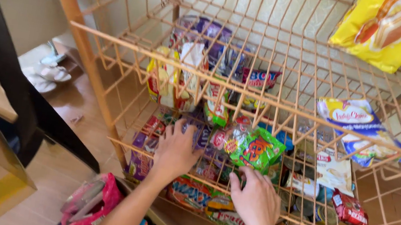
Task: Move various snack bags and candy packs from a metal rack into cardboard boxes for organization.
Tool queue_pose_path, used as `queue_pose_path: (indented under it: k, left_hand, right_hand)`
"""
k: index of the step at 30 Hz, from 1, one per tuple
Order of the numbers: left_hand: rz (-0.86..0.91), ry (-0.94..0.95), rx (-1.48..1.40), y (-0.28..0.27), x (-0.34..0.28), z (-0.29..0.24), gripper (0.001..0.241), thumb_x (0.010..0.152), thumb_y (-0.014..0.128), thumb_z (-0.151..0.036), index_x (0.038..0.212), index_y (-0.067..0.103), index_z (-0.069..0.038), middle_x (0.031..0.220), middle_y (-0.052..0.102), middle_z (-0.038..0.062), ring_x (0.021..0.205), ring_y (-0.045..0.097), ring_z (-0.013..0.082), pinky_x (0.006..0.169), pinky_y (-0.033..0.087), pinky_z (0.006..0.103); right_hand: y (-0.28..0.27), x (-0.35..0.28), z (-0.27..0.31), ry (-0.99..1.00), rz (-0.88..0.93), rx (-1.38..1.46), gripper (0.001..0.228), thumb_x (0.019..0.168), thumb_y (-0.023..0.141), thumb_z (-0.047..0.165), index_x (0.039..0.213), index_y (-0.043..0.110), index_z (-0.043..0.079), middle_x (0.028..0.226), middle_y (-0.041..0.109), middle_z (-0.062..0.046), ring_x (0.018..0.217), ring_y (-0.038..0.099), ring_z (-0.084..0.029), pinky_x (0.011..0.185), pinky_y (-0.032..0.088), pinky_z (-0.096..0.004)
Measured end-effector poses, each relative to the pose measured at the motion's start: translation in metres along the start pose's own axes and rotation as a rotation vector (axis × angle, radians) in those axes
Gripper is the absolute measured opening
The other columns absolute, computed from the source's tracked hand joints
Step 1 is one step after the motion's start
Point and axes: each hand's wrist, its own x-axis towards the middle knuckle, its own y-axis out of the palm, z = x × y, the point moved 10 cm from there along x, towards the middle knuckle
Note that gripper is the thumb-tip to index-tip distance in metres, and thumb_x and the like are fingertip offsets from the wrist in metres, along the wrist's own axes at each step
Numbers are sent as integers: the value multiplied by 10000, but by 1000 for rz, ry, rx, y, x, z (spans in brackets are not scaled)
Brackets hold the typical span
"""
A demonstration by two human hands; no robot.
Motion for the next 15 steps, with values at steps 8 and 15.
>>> queue_pose_path:
  k: [8,15]
  left_hand:
    - [19,61,34,11,0,-1,639,795,824,-342,1319,537,-117,1493,400,178,1351,405,427,1060,373,595]
    - [45,50,-4,10,-4,8,663,793,828,-360,1331,524,-119,1505,383,180,1345,411,442,1057,378,613]
  right_hand:
    - [20,2,-17,52,72,7,454,931,570,526,1207,711,195,962,778,-75,944,735,-294,857,553,-464]
    - [21,-5,-6,60,98,-25,449,919,560,541,1205,720,234,949,787,-78,922,739,-335,834,565,-495]
